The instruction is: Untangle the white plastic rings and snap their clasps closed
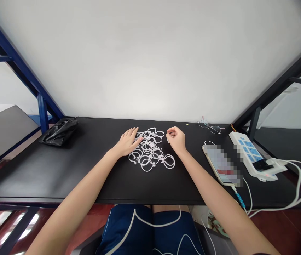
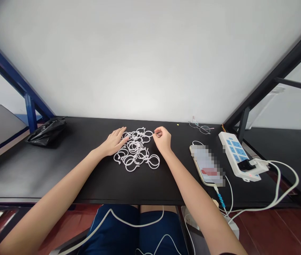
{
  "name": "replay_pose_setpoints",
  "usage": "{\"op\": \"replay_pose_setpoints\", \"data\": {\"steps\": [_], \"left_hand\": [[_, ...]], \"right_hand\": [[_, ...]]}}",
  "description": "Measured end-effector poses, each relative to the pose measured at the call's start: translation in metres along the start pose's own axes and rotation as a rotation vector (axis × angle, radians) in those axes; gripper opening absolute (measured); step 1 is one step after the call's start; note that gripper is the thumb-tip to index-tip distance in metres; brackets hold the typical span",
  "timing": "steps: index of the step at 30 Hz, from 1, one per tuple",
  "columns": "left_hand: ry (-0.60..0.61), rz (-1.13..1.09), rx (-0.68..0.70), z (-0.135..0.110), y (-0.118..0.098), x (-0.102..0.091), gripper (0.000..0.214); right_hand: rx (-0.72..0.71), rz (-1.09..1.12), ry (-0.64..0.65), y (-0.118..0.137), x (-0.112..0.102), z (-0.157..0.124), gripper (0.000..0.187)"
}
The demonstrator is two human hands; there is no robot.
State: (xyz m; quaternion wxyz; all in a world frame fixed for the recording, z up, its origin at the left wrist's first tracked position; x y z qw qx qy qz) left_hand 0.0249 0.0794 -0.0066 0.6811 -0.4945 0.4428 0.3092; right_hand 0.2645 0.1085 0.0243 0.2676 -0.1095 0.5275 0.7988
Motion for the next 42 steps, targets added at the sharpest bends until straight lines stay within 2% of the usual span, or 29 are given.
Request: {"op": "replay_pose_setpoints", "data": {"steps": [2,6,9,12,14,16,19,21,25,36,42], "left_hand": [[-0.065,0.021,0.022,0.0,-0.004,-0.005,0.071],[-0.293,0.115,0.07,-0.005,-0.018,-0.026,0.059],[-0.401,0.099,0.229,-0.014,-0.046,-0.037,0.043],[-0.389,0.036,0.439,-0.025,-0.081,-0.039,0.037],[-0.358,0.011,0.523,-0.031,-0.097,-0.037,0.04],[-0.339,-0.018,0.552,-0.033,-0.104,-0.034,0.047],[-0.37,-0.035,0.534,-0.031,-0.1,-0.031,0.056],[-0.393,-0.03,0.519,-0.028,-0.095,-0.028,0.053],[-0.395,-0.033,0.538,-0.026,-0.09,-0.026,0.042],[-0.347,-0.079,0.605,-0.027,-0.093,-0.025,0.052],[-0.345,-0.092,0.607,-0.026,-0.093,-0.025,0.047]], "right_hand": [[-0.033,0.119,-0.037,0.009,-0.001,-0.005,0.004],[-0.077,0.342,-0.045,0.031,0.002,-0.018,0.007],[0.077,0.603,0.091,0.037,0.019,-0.029,0.015],[0.29,0.819,0.266,0.038,0.04,-0.041,0.02],[0.398,0.902,0.315,0.036,0.046,-0.046,0.019],[0.465,0.954,0.315,0.033,0.048,-0.047,0.014],[0.471,0.992,0.33,0.034,0.049,-0.046,0.005],[0.459,1.0,0.349,0.036,0.05,-0.046,0.002],[0.459,1.0,0.352,0.037,0.05,-0.046,0.006],[0.44,0.973,0.342,0.035,0.049,-0.045,0.007],[0.393,0.901,0.33,0.035,0.047,-0.043,0.007]]}}
Point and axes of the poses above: each hand's wrist, its own z-axis towards the middle knuckle, its own x-axis out of the palm, y = z × x, the point moved 9 cm from there along z, towards the middle knuckle, and after that the axes turned 2 degrees about x, right-handed, at the moved point
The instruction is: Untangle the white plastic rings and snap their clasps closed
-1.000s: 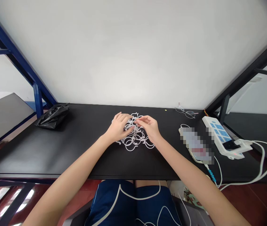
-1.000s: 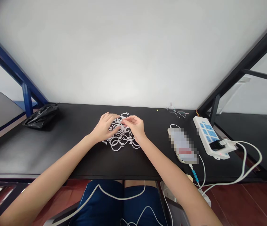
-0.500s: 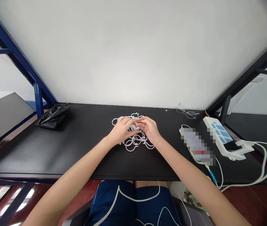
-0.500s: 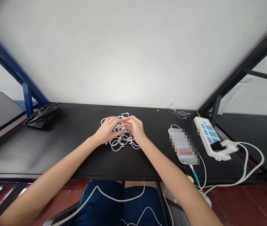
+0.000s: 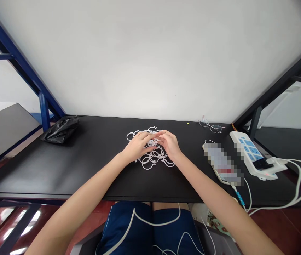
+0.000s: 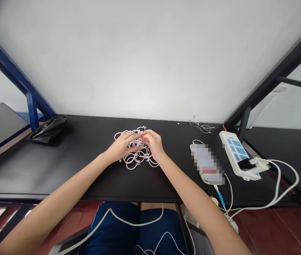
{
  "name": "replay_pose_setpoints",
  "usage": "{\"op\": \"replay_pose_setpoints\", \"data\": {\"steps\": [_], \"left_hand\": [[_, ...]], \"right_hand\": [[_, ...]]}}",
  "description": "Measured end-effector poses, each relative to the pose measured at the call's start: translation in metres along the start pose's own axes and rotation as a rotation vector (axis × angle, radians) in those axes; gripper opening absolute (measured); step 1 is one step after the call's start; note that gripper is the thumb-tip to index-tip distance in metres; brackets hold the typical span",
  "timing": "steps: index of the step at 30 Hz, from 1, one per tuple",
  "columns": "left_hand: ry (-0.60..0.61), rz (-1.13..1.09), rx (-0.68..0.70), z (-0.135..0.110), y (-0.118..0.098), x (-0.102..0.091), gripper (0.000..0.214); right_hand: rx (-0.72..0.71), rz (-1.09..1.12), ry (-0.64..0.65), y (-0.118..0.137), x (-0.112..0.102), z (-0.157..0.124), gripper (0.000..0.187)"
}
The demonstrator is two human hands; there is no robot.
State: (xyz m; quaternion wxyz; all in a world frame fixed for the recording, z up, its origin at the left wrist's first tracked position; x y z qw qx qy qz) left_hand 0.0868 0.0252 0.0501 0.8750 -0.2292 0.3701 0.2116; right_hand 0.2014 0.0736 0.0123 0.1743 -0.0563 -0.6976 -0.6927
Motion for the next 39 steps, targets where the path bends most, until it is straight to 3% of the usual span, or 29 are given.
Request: {"op": "replay_pose_setpoints", "data": {"steps": [5,11,14,19,30,39], "left_hand": [[-0.05,0.009,-0.03,0.0,0.003,-0.007,0.037],[-0.137,0.098,-0.122,-0.005,0.016,-0.016,0.029],[-0.165,0.116,-0.09,-0.006,0.017,-0.018,0.027],[-0.187,0.099,0.007,-0.006,0.011,-0.02,0.031],[-0.163,0.046,0.016,-0.007,0.013,-0.02,0.03],[-0.048,-0.034,-0.161,-0.005,0.021,-0.016,0.044]], "right_hand": [[-0.148,-0.195,0.012,0.014,0.001,-0.004,0.007],[-0.502,-0.624,0.147,0.032,0.021,-0.02,0.025],[-0.61,-0.744,0.17,0.031,0.027,-0.024,0.024],[-0.647,-0.789,0.145,0.026,0.023,-0.021,0.017],[-0.652,-0.791,0.09,0.026,0.019,-0.021,0.008],[-0.585,-0.684,0.079,0.03,0.018,-0.023,0.005]]}}
Point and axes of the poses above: each hand's wrist, its own z-axis towards the middle knuckle, its own x-axis out of the palm, y = z × x, the point moved 9 cm from there along z, towards the middle knuckle, and after that the axes turned 2 degrees about x, right-handed, at the moved point
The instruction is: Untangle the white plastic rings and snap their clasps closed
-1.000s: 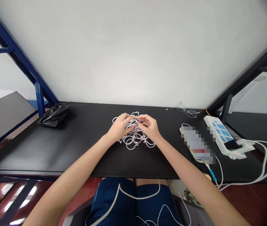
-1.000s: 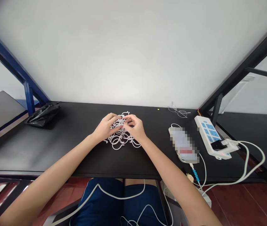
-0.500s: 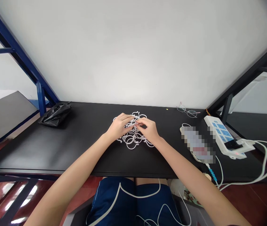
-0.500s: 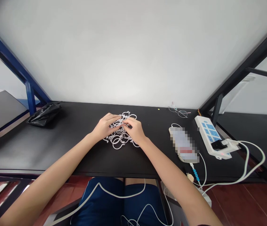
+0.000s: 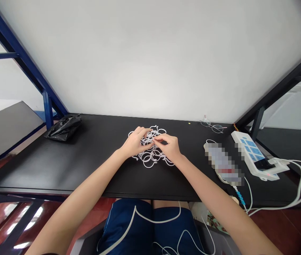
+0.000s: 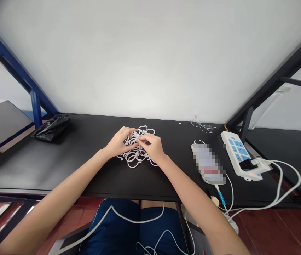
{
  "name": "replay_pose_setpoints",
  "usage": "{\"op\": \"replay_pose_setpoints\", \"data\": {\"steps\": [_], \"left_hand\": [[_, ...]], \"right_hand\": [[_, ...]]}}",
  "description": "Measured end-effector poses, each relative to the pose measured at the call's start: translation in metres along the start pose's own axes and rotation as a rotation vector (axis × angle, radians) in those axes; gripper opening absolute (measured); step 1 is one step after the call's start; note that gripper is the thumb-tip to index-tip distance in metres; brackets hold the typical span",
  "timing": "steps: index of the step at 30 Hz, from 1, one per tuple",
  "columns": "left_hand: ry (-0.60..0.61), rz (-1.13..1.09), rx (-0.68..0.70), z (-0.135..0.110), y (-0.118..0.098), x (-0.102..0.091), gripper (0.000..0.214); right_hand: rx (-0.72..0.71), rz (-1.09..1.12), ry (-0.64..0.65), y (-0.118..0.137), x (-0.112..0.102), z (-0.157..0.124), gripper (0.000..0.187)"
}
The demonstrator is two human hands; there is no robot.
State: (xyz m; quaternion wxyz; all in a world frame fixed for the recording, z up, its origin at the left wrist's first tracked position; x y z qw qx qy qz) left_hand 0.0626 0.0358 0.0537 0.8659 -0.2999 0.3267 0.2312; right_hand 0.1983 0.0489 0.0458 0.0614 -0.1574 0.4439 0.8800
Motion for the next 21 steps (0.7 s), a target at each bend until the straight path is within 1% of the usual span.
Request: {"op": "replay_pose_setpoints", "data": {"steps": [3,6,10,12,14,17,19,21], "left_hand": [[0.009,-0.111,-0.002,-0.001,0.003,0.003,0.046],[-0.021,-0.191,-0.007,-0.002,0.005,0.003,0.042],[-0.14,-0.178,0.055,-0.003,-0.004,-0.009,0.036],[-0.213,-0.159,0.09,-0.004,-0.009,-0.017,0.037],[-0.271,-0.142,0.127,-0.005,-0.014,-0.023,0.039],[-0.314,-0.137,0.171,-0.007,-0.022,-0.028,0.039],[-0.331,-0.155,0.159,-0.007,-0.024,-0.029,0.035],[-0.347,-0.197,0.09,-0.008,-0.022,-0.03,0.032]], "right_hand": [[-0.003,0.02,-0.005,0.004,0.001,-0.001,0.006],[-0.042,0.011,-0.004,0.01,0.002,-0.004,0.006],[-0.145,-0.036,0.058,0.023,0.007,-0.009,0.009],[-0.18,-0.091,0.098,0.029,0.009,-0.011,0.013],[-0.184,-0.173,0.13,0.033,0.012,-0.013,0.015],[-0.183,-0.336,0.142,0.035,0.015,-0.013,0.021],[-0.205,-0.436,0.164,0.037,0.02,-0.014,0.028],[-0.234,-0.502,0.197,0.039,0.027,-0.016,0.032]]}}
Point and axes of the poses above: each hand's wrist, its own z-axis towards the middle knuckle, its own x-axis out of the palm, y = z × x, the point moved 9 cm from there along z, towards the middle knuckle, and after that the axes turned 2 degrees about x, right-handed, at the moved point
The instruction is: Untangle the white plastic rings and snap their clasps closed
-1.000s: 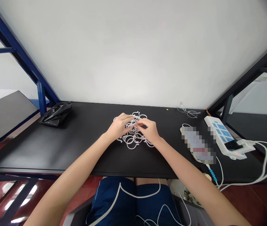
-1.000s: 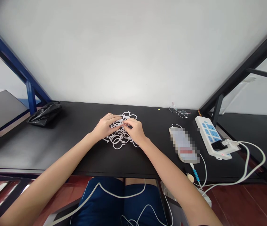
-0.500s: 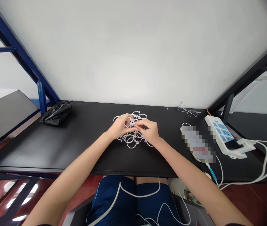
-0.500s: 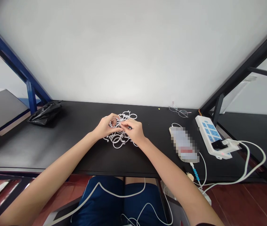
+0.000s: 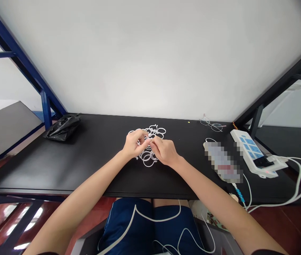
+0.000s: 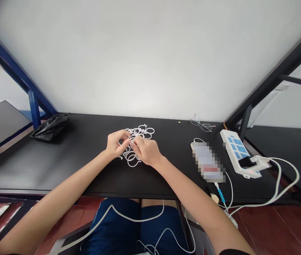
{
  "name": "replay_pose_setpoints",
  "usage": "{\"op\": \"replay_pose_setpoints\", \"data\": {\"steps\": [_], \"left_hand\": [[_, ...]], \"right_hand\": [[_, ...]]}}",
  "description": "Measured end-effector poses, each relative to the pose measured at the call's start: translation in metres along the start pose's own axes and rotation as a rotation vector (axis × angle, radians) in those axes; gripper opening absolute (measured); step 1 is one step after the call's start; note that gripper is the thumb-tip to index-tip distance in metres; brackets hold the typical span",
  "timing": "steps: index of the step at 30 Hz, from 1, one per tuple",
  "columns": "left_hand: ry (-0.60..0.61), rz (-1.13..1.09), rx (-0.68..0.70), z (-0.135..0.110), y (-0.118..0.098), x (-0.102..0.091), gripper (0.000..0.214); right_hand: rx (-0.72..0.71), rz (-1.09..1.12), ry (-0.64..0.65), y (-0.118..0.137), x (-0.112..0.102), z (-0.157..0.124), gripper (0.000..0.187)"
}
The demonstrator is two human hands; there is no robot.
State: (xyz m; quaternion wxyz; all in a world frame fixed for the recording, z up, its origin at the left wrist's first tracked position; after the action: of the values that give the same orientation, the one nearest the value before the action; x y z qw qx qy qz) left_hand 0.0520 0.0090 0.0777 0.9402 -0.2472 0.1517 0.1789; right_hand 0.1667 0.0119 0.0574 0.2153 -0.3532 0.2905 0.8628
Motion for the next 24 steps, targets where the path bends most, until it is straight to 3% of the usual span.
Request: {"op": "replay_pose_setpoints", "data": {"steps": [4,8,17,24], "left_hand": [[-0.058,-0.157,-0.226,-0.004,0.014,0.002,0.045],[-0.106,-0.288,-0.359,-0.009,0.026,0.005,0.053],[-0.07,-0.322,-0.394,-0.008,0.026,0.009,0.059],[-0.098,-0.349,-0.353,-0.004,0.023,0.005,0.061]], "right_hand": [[-0.032,-0.034,0.009,0.01,0.008,-0.001,0.034],[-0.032,-0.008,0.0,0.014,0.012,-0.002,0.033],[-0.075,0.007,-0.01,0.014,0.013,-0.004,0.035],[-0.229,-0.192,-0.156,0.03,0.006,-0.007,0.04]]}}
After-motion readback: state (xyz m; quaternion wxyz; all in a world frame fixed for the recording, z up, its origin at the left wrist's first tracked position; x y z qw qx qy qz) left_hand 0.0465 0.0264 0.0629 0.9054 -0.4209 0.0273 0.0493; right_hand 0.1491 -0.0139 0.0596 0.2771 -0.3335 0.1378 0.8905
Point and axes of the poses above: each hand's wrist, its own z-axis towards the middle knuckle, its own x-axis out of the palm, y = z × x, the point moved 9 cm from there along z, towards the middle knuckle, and after that the axes turned 2 degrees about x, right-handed, at the moved point
